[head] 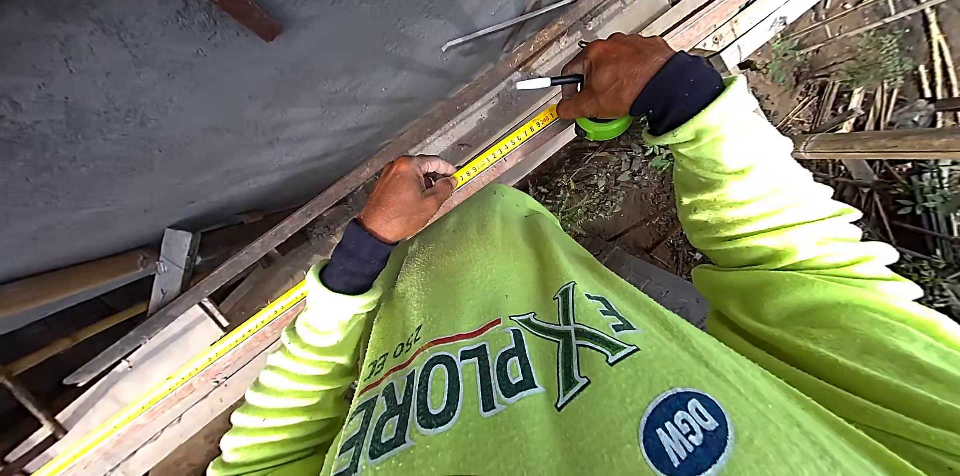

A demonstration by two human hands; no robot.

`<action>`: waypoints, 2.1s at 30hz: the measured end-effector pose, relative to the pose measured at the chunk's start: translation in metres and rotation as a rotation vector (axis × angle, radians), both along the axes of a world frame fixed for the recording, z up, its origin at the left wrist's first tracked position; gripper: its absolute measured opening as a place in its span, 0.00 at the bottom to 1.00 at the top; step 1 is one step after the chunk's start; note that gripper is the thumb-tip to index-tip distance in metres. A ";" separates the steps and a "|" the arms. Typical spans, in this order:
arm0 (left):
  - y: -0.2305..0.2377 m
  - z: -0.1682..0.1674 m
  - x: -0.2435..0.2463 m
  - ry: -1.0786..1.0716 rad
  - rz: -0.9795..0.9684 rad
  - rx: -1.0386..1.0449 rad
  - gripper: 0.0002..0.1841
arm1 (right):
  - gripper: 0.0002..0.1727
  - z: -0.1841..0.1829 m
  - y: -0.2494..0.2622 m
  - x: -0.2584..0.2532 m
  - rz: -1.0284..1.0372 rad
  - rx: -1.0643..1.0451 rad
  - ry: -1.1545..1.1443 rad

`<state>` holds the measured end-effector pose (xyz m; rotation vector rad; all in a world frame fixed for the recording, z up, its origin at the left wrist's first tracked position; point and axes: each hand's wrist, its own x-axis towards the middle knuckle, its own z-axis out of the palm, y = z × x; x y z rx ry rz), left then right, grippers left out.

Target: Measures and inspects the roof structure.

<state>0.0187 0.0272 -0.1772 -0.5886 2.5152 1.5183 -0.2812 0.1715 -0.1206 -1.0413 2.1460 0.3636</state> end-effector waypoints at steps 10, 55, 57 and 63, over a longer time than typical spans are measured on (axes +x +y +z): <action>-0.006 -0.007 -0.018 -0.062 -0.004 0.014 0.09 | 0.20 -0.002 -0.003 -0.005 0.012 0.014 -0.032; 0.029 0.019 -0.219 -0.227 -0.375 0.006 0.08 | 0.20 0.011 0.027 -0.089 -0.077 0.009 -0.001; 0.033 0.017 -0.227 -0.221 -0.372 0.021 0.08 | 0.20 0.010 0.030 -0.090 -0.083 -0.003 -0.023; 0.036 0.011 -0.240 -0.187 -0.383 0.023 0.10 | 0.19 0.002 0.034 -0.095 -0.045 -0.027 -0.045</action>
